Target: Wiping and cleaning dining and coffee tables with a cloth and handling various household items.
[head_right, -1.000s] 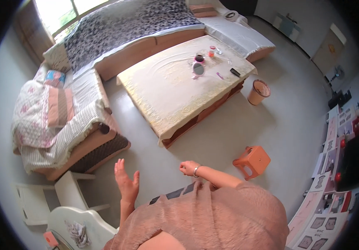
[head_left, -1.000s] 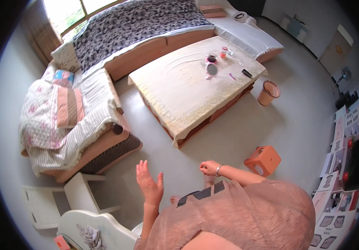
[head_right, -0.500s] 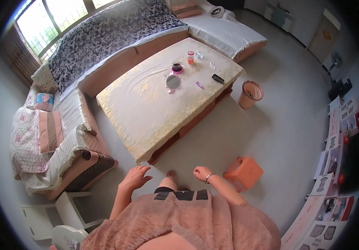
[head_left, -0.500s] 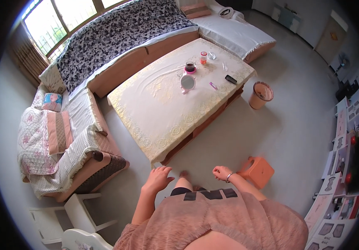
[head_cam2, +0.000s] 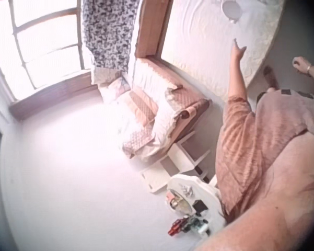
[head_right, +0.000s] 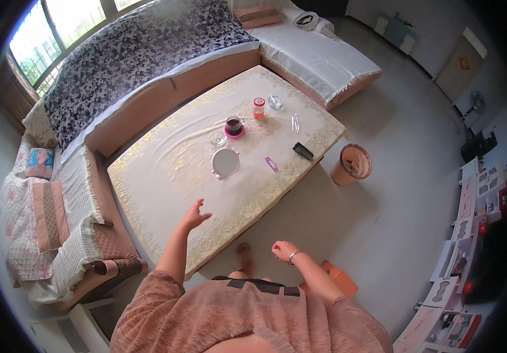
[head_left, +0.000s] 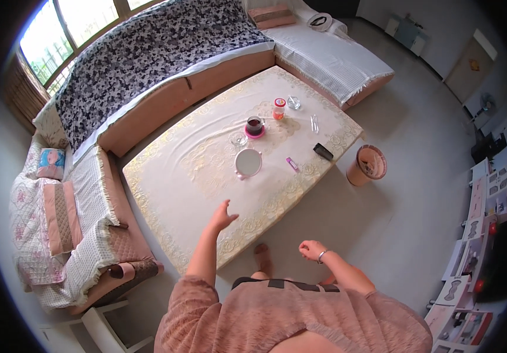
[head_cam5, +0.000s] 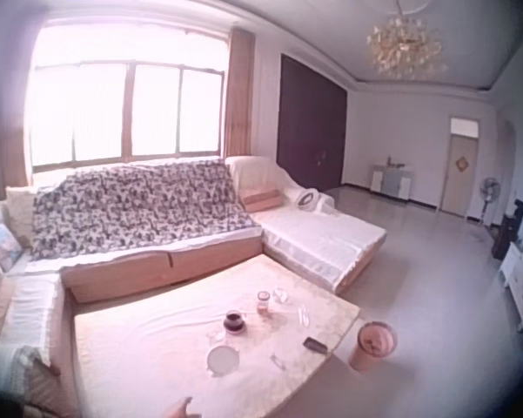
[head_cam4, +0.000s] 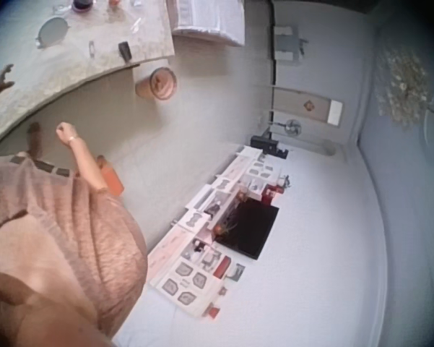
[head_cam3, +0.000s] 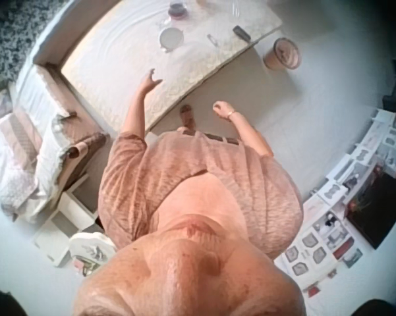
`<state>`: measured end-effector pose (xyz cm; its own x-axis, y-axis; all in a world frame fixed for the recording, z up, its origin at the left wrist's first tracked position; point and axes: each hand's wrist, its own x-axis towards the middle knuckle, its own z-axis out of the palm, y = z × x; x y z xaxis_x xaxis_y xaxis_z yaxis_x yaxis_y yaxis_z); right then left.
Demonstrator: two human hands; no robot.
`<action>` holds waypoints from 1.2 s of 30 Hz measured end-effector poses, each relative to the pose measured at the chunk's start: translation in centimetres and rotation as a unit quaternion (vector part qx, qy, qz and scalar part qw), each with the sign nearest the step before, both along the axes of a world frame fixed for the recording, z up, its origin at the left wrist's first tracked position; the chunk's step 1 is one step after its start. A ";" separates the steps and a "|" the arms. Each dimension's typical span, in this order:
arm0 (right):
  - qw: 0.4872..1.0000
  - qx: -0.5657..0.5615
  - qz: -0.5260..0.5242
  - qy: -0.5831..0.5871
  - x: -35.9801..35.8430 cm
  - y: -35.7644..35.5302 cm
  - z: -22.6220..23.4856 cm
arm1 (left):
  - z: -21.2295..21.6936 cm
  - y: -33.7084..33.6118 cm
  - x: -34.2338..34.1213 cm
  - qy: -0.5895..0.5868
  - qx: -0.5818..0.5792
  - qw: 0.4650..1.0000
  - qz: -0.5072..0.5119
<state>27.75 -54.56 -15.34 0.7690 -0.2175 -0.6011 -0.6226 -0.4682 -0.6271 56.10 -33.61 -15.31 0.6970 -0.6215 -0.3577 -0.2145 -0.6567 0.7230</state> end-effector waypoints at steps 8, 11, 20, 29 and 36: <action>0.999 0.029 -0.031 0.017 15.7 -10.1 -1.5 | -5.6 -11.3 9.4 0.001 0.039 0.993 0.113; 0.999 -0.028 0.037 -0.012 22.2 -13.5 -3.4 | -8.5 -13.4 10.7 -0.080 0.029 0.984 0.157; 0.973 -0.103 0.204 -0.045 35.9 -15.9 -5.2 | -12.4 -14.9 11.9 -0.071 -0.030 0.969 0.236; 0.898 -0.015 0.380 -0.222 35.6 -14.4 -5.9 | -3.9 -11.3 3.9 -0.218 0.000 0.960 0.178; 0.799 0.093 0.517 -0.294 30.0 -7.7 -3.9 | 2.6 -5.8 -6.3 -0.255 -0.023 0.943 0.213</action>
<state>57.77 -62.23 -19.24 0.6409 0.7674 -0.0187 0.4638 -0.4066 -0.7871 49.75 -39.37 -12.72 0.9612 -0.2519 0.1127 -0.2655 -0.7326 0.6268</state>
